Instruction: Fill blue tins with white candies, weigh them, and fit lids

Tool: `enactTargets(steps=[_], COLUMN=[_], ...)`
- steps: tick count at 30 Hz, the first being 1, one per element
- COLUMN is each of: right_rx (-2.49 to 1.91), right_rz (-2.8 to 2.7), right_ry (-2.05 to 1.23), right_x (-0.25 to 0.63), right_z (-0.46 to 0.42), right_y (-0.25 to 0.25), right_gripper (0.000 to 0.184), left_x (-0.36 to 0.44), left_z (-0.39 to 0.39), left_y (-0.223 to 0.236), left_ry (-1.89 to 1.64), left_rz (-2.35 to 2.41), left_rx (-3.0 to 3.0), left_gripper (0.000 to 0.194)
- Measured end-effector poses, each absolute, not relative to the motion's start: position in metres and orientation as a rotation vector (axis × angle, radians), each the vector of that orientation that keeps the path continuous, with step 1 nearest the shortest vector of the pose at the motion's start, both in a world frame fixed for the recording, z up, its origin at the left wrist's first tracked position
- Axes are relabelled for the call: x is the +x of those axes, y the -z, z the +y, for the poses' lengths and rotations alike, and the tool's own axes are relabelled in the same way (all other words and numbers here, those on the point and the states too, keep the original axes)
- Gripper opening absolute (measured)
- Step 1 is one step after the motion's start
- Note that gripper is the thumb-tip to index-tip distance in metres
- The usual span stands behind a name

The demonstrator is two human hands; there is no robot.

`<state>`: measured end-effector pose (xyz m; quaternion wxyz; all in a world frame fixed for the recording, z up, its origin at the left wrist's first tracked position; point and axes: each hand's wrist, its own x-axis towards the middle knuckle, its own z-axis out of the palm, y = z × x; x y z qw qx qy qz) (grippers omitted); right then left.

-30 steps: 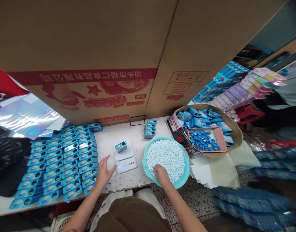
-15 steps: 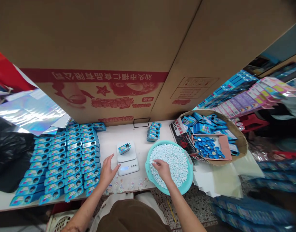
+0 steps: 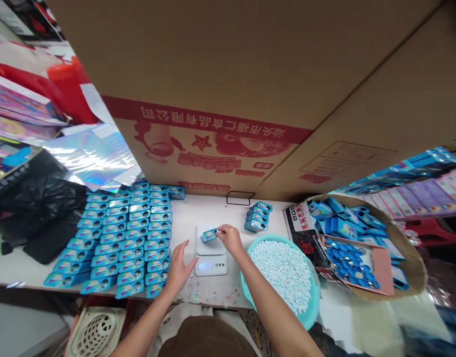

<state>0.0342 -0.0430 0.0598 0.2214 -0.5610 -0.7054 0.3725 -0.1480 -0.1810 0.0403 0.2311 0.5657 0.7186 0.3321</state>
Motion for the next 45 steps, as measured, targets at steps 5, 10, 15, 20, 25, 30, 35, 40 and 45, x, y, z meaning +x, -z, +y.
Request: enactTargets(steps=[5,10,15,20,25,30,35,40,45], right_rx=[-1.603,-1.583,-1.586,-1.573,-1.536,-1.608,-1.827,-1.994,-1.975], right_rz=[-2.037,-2.136,-2.145,-2.119,-2.075,-1.896,-1.718,-1.765,-1.763], right_ry=[-0.998,-0.943,-0.959,-0.997,-0.993,-0.892,-0.752,-0.635,-0.606], right_x=[0.032,0.031,0.03,0.031,0.033,0.053,0.108,0.158,0.17], right_z=[-0.043,-0.041,-0.04,-0.042,-0.044,-0.05,-0.086,-0.14,-0.175], right_y=[-0.052,-0.052,-0.053,-0.053,-0.058,-0.069,-0.062,-0.044,-0.034], right_gripper=[0.017,0.017,0.016,0.018,0.02,0.026,0.036,0.041,0.036], left_x=[-0.149,-0.155,-0.158,-0.157,-0.158,-0.159,-0.159,-0.159,-0.154], left_z=[-0.186,-0.184,-0.18,-0.177,-0.177,-0.179,-0.182,-0.186,-0.176], left_y=[-0.041,-0.039,-0.035,-0.037,-0.036,-0.038,-0.043,-0.041,-0.039], left_ry=[-0.924,-0.905,-0.93,-0.924,-0.905,-0.902,-0.881,-0.857,-0.817], left_rz=[1.99,1.987,1.976,1.974,1.982,1.996,1.988,1.994,1.985], left_rx=[1.49,1.464,1.454,1.465,1.466,1.449,1.451,1.472,1.599], left_gripper=[0.05,0.049,0.05,0.049,0.049,0.048,0.047,0.047,0.049])
